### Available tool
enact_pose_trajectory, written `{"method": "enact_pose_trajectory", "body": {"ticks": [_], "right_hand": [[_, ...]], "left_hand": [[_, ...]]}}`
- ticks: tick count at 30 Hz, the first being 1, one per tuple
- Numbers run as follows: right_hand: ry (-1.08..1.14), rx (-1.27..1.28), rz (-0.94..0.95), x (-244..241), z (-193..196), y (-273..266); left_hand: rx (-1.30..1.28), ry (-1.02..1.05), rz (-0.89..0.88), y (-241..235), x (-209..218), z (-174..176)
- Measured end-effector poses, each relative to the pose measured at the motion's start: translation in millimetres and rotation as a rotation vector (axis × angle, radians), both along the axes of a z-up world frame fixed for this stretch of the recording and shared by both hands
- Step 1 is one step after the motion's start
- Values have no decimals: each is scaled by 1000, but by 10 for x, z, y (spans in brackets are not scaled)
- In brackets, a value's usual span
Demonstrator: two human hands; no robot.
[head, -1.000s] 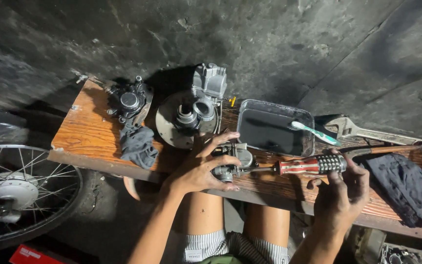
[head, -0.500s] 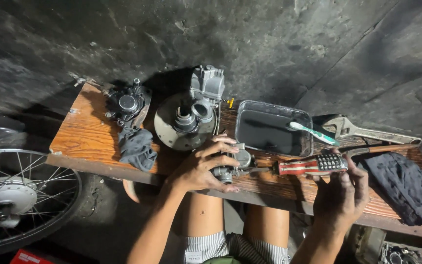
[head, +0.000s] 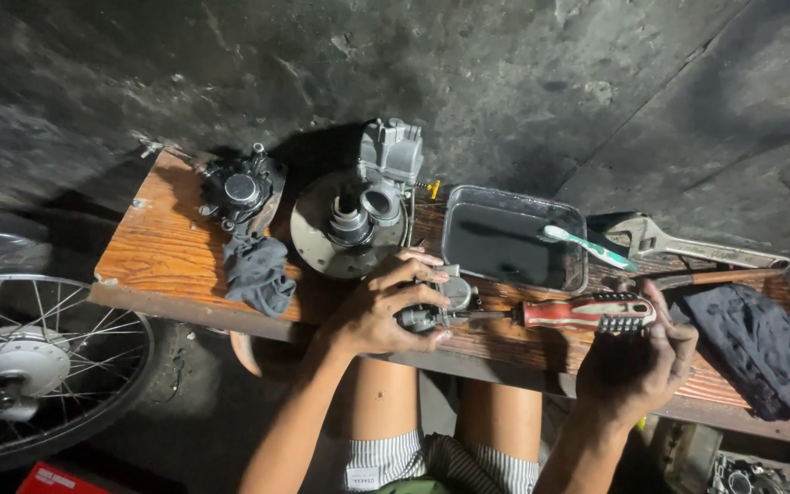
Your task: Cleaning a motorcycle carburetor component using a toothbrush and solvent, followed by manipulation with a screwdriver.
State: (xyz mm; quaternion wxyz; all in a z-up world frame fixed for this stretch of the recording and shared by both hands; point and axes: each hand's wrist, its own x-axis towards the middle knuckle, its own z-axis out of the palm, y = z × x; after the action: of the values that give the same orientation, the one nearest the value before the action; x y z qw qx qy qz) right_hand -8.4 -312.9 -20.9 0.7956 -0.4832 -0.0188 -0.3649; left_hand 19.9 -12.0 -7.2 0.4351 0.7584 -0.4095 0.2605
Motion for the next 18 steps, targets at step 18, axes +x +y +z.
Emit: {"method": "enact_pose_trajectory", "body": {"ticks": [18], "right_hand": [[-56, -17, -1, -4, -142, -77]], "left_hand": [[-27, -51, 164, -90, -62, -7]]}}
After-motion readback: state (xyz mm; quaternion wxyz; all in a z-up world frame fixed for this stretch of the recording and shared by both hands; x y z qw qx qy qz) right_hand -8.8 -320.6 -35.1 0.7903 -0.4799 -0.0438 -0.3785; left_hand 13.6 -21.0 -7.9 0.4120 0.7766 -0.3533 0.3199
